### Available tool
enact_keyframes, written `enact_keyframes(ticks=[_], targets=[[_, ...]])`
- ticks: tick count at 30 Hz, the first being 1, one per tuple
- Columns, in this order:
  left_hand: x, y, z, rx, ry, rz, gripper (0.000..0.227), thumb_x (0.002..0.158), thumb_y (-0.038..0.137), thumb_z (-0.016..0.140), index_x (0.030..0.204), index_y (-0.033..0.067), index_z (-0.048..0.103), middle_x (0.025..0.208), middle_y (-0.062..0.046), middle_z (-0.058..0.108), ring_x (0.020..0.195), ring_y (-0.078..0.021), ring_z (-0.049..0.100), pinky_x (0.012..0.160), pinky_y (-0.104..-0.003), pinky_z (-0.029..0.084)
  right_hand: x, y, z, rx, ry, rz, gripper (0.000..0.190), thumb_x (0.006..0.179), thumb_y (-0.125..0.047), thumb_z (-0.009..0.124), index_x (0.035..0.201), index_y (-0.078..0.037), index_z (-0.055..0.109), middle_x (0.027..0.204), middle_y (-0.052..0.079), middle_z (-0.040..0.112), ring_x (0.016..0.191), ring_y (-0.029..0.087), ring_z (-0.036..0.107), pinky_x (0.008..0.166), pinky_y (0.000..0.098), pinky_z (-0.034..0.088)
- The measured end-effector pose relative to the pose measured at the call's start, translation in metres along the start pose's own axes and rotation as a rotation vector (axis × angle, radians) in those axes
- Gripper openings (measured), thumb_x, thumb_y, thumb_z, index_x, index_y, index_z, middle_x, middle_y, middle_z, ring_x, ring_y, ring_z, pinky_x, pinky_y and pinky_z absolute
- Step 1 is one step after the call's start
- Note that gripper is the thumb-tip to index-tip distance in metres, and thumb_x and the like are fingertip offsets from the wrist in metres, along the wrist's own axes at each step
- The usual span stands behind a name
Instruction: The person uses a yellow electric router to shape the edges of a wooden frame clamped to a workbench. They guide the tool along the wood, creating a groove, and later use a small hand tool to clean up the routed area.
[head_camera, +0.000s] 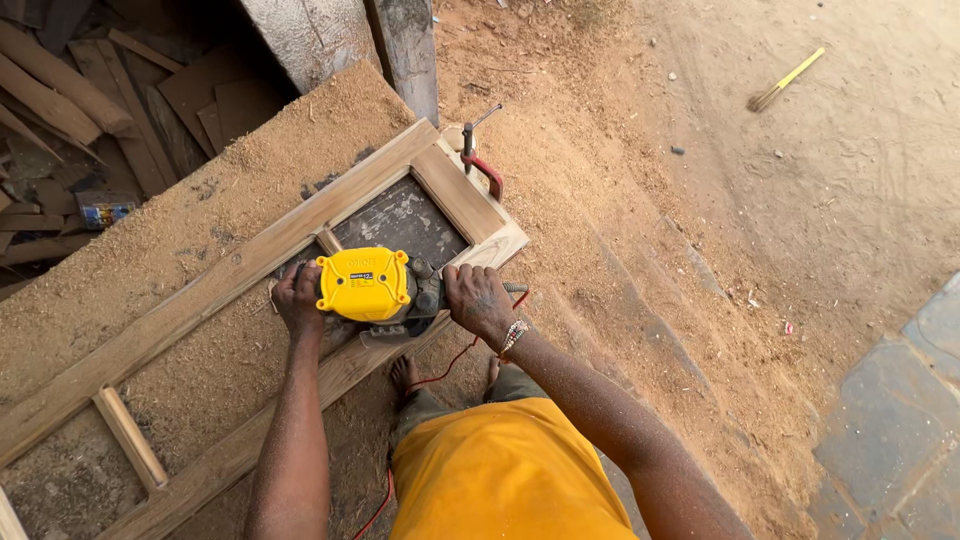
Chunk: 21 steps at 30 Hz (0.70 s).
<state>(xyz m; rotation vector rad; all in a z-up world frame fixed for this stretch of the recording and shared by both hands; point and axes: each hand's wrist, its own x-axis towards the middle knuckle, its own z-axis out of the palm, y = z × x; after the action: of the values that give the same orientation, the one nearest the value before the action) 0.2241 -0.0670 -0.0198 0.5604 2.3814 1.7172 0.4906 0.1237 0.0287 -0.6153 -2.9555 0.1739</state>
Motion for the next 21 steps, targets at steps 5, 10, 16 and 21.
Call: enact_keyframes(ticks=[5, 10, 16, 21], targets=[[0.008, -0.001, 0.035, 0.149, 0.032, 0.196, 0.036, 0.099, 0.032, 0.065, 0.082, 0.0006, 0.070, 0.075, -0.008, 0.058, 0.073, -0.0211, 0.054, 0.070, -0.041, 0.042, 0.009, 0.035, 0.006, -0.023, -0.120, 0.042, 0.019, 0.098, -0.022, 0.053, 0.104, -0.003, 0.053, 0.084, 0.013, 0.063, 0.077, 0.027, 0.067, 0.072, 0.0417, 0.052], [0.011, 0.029, 0.080, -0.278, -0.104, 0.089, 0.039, 0.093, 0.040, 0.067, 0.079, 0.0033, 0.065, 0.070, 0.001, 0.059, 0.065, -0.0105, 0.053, 0.062, -0.031, 0.041, 0.017, 0.073, 0.005, -0.056, -0.189, 0.090, 0.033, 0.098, -0.022, 0.055, 0.125, -0.003, 0.053, 0.092, 0.016, 0.067, 0.074, 0.022, 0.063, 0.067, 0.0351, 0.051], [0.006, 0.059, 0.063, -0.110, 0.056, 0.155, 0.038, 0.095, 0.041, 0.064, 0.081, 0.0059, 0.069, 0.065, -0.001, 0.067, 0.061, -0.0127, 0.065, 0.062, -0.031, 0.050, 0.033, 0.086, -0.009, -0.074, -0.045, -0.043, 0.017, 0.094, -0.020, 0.063, 0.099, -0.006, 0.053, 0.076, 0.008, 0.056, 0.061, 0.019, 0.051, 0.066, 0.0391, 0.045], [-0.015, 0.058, -0.014, -0.055, 0.261, 0.106, 0.036, 0.096, 0.040, 0.065, 0.078, 0.0089, 0.069, 0.065, 0.000, 0.067, 0.058, -0.0111, 0.066, 0.059, -0.031, 0.055, 0.064, 0.036, -0.008, -0.080, 0.008, -0.236, 0.016, 0.095, -0.017, 0.059, 0.104, -0.004, 0.054, 0.078, 0.008, 0.056, 0.062, 0.020, 0.053, 0.064, 0.0391, 0.047]])
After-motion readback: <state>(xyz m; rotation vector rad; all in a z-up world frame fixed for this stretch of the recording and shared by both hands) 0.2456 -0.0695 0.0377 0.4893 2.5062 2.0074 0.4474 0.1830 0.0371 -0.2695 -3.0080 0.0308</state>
